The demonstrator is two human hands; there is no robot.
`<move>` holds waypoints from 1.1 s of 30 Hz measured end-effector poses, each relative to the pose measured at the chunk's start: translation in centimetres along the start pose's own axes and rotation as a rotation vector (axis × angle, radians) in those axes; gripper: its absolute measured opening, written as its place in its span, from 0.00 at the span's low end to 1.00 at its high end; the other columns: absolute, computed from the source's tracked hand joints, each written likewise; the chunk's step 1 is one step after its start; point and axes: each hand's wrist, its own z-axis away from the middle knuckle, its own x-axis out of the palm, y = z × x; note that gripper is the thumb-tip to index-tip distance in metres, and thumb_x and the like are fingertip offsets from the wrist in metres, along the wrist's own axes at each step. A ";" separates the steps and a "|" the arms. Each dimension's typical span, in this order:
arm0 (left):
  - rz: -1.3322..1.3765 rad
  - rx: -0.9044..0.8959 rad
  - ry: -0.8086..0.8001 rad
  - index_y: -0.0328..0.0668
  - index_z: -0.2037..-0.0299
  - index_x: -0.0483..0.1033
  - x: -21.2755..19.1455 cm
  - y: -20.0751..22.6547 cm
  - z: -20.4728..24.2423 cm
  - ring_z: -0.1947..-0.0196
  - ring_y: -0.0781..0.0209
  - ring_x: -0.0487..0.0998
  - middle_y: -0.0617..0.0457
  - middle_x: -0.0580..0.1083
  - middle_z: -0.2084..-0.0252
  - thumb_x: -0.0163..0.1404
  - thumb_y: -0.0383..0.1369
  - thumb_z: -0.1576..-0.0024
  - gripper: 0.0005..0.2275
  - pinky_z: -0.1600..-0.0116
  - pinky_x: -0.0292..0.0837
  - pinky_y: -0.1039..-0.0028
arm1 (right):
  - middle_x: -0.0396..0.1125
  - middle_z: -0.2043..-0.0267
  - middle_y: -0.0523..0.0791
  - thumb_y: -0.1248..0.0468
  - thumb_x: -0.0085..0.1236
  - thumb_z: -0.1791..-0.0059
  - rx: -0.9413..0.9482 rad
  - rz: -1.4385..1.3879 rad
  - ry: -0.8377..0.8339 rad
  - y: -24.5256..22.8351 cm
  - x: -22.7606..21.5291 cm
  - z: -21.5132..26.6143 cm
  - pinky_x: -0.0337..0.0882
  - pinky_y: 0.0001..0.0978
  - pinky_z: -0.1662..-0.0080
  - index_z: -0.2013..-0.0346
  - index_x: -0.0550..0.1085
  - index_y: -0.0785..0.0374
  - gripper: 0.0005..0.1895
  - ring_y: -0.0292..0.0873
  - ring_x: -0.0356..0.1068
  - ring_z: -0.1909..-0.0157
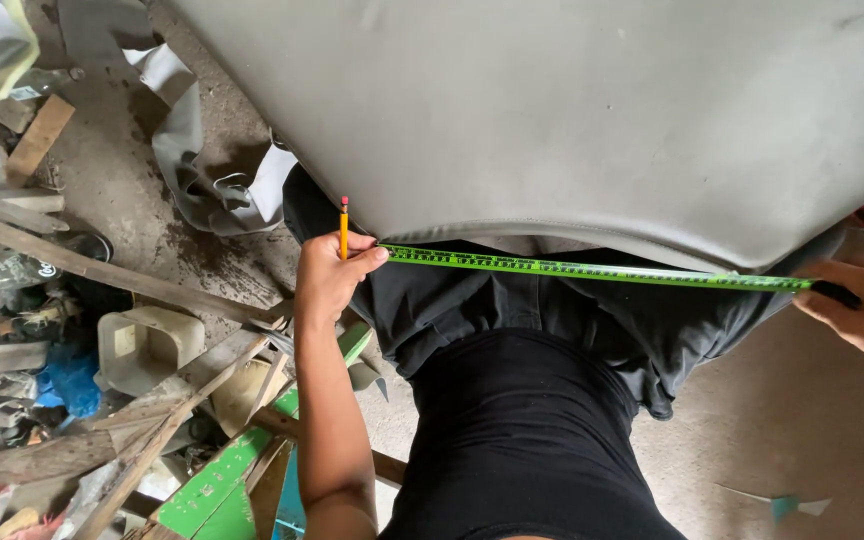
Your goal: The person measures a damaged section of a gray tufted sofa using a tape measure and marks the area with a pencil. They then move to a workbench, measure and mark a large piece of light gray fabric with teal edges, and prepare it for cutting.
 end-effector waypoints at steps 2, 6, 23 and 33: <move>0.007 0.011 0.013 0.35 0.60 0.85 0.2 -0.2 -0.2 0.78 0.68 0.72 0.53 0.79 0.73 0.67 0.31 0.49 0.10 0.68 0.69 0.79 | 0.77 0.66 0.38 0.39 0.49 0.48 -0.041 0.038 0.004 0.1 -0.2 -0.5 0.75 0.31 0.52 0.49 0.78 0.35 0.19 0.37 0.78 0.61; 0.039 -0.015 0.029 0.33 0.59 0.85 0.3 -0.1 0.0 0.78 0.68 0.71 0.52 0.78 0.74 0.67 0.30 0.49 0.11 0.70 0.69 0.80 | 0.78 0.62 0.35 0.43 0.45 0.43 0.018 0.028 -0.150 -1.8 -2.6 -0.5 0.77 0.27 0.53 0.50 0.78 0.37 0.16 0.34 0.79 0.61; 0.192 0.004 0.063 0.27 0.55 0.81 0.5 -0.9 -0.6 0.77 0.68 0.72 0.45 0.79 0.72 0.62 0.23 0.46 0.10 0.71 0.67 0.84 | 0.71 0.37 0.35 0.40 0.38 0.43 0.138 -0.138 -0.346 -9.7 -14.0 2.2 0.67 0.56 0.39 0.38 0.73 0.35 0.24 0.44 0.68 0.34; 0.051 -0.014 0.100 0.36 0.56 0.84 0.5 -0.5 -0.4 0.77 0.71 0.69 0.55 0.75 0.75 0.66 0.30 0.48 0.12 0.68 0.70 0.80 | 0.66 0.31 0.39 0.38 0.37 0.45 0.087 -0.201 -0.386 -10.5 -12.2 2.1 0.71 0.49 0.35 0.31 0.66 0.41 0.30 0.47 0.70 0.34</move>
